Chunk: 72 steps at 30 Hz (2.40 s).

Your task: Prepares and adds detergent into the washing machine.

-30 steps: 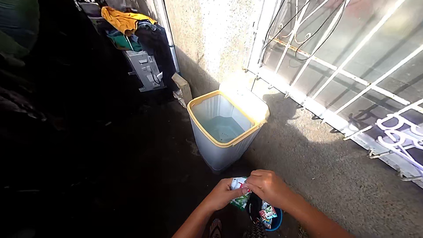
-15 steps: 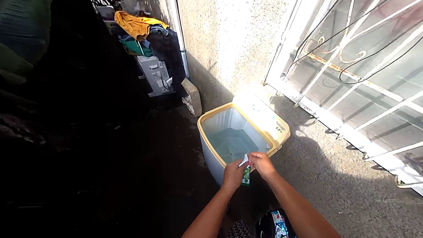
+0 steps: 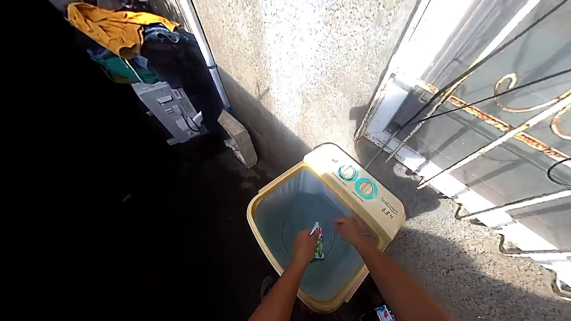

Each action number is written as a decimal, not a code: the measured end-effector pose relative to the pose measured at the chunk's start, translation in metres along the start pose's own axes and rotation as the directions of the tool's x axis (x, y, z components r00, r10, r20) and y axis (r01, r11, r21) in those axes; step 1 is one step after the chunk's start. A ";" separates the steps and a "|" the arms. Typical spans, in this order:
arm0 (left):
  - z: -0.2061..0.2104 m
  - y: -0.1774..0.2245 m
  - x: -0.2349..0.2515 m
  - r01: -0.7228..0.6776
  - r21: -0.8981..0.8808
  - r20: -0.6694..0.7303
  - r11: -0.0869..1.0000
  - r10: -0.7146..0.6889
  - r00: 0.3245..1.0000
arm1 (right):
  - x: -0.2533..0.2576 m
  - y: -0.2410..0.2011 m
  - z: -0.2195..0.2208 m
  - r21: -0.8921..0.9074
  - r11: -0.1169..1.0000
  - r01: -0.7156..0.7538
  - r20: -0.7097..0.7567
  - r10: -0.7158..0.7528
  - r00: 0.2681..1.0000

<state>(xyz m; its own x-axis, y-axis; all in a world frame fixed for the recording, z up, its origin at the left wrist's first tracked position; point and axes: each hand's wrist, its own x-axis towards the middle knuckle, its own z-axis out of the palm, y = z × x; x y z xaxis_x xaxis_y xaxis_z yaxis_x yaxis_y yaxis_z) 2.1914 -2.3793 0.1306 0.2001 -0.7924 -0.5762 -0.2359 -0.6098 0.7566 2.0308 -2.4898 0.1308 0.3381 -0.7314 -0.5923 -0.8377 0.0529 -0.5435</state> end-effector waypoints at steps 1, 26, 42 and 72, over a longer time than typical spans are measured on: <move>-0.005 -0.002 0.011 -0.014 0.007 0.021 1.000 0.014 1.000 | 0.002 -0.002 0.001 -0.002 1.000 0.011 -0.030 -0.011 0.999; -0.137 -0.025 0.108 0.323 -0.632 0.393 0.704 -0.068 0.917 | 0.091 -0.117 -0.136 -0.922 0.384 0.043 0.003 -0.105 0.994; -0.164 -0.019 0.119 0.374 -0.719 0.379 0.587 -0.120 0.918 | 0.115 -0.115 -0.166 -0.608 0.751 -0.259 -0.035 0.300 0.953; -0.145 -0.003 0.105 0.461 -0.609 0.506 0.646 -0.132 0.852 | -0.012 -0.104 0.024 -0.194 0.976 0.098 -0.257 -0.147 0.955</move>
<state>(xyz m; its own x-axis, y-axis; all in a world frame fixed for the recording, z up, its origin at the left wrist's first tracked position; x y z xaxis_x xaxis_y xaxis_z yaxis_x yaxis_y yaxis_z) 2.3509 -2.4585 0.1125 -0.2796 -0.6028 -0.7473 0.5186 -0.7498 0.4109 2.1242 -2.4704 0.1796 0.3362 -0.8810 -0.3329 -0.8675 -0.1520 -0.4737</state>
